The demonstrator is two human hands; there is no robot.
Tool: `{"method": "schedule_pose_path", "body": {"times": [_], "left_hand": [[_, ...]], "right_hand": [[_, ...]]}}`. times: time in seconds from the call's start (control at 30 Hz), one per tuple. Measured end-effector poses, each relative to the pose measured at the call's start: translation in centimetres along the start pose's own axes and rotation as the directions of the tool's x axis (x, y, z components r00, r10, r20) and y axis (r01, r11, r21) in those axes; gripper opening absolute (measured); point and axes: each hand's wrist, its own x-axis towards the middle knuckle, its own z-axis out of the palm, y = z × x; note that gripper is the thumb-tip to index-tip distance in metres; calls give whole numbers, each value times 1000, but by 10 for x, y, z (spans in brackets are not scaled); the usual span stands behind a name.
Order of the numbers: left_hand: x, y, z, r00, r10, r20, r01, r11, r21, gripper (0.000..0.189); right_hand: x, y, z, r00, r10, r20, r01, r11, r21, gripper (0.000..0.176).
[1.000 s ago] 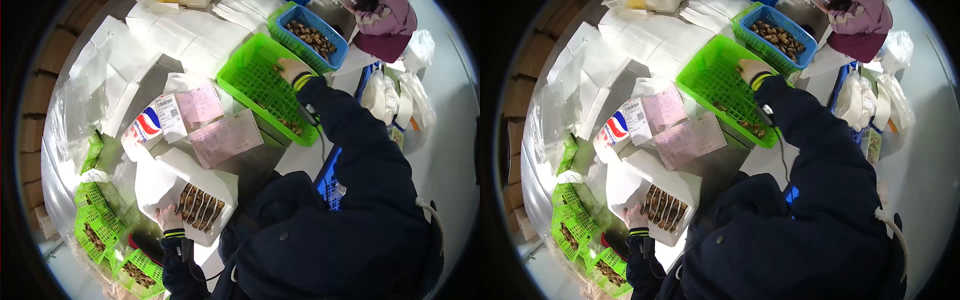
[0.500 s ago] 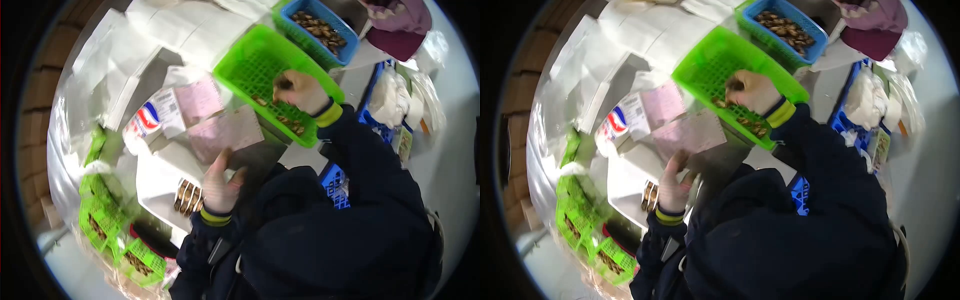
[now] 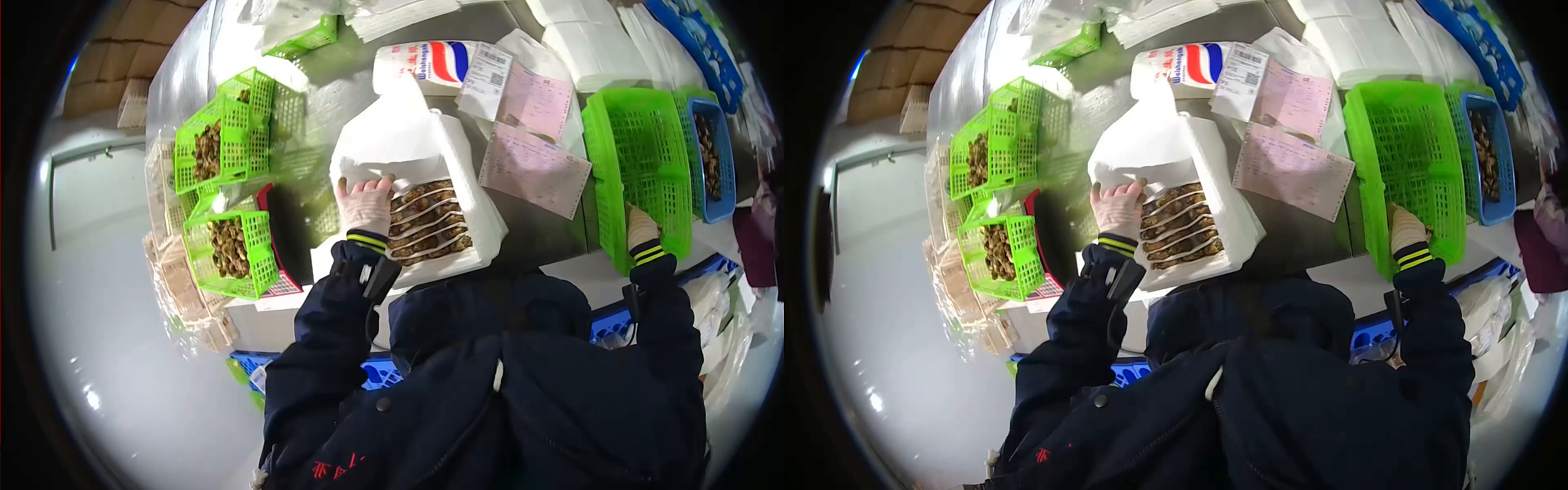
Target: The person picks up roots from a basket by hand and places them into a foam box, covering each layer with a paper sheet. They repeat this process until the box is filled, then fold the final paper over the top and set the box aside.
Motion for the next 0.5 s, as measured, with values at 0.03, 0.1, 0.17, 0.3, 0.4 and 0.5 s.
{"method": "schedule_pose_path", "body": {"times": [0.03, 0.1, 0.17, 0.3, 0.4, 0.5], "left_hand": [[-3, -8, 10, 999, 50, 2, -50, 999, -6, 20], [-1, -8, 11, 973, -33, 227, 23, 999, 45, 21], [-9, -18, 23, 998, 12, 66, -8, 998, -64, 20], [-15, -31, 47, 992, 43, 123, -43, 999, -2, 18], [-6, -26, 29, 980, -3, 200, 17, 998, -68, 17], [-8, -24, 26, 983, -23, 182, 42, 994, -100, 13]], "right_hand": [[-5, -17, -25, 999, 32, 37, -31, 999, -32, 29], [-11, -50, -87, 984, 163, 79, -158, 985, -66, 26], [-8, -70, -123, 970, 200, -136, -158, 951, 266, 26], [-3, -246, -193, 958, -278, -73, 283, 866, 412, 39], [24, -383, -152, 819, -572, 57, 559, 816, 147, 28], [49, -461, -79, 706, -707, 43, 705, 695, -143, 23]]}}
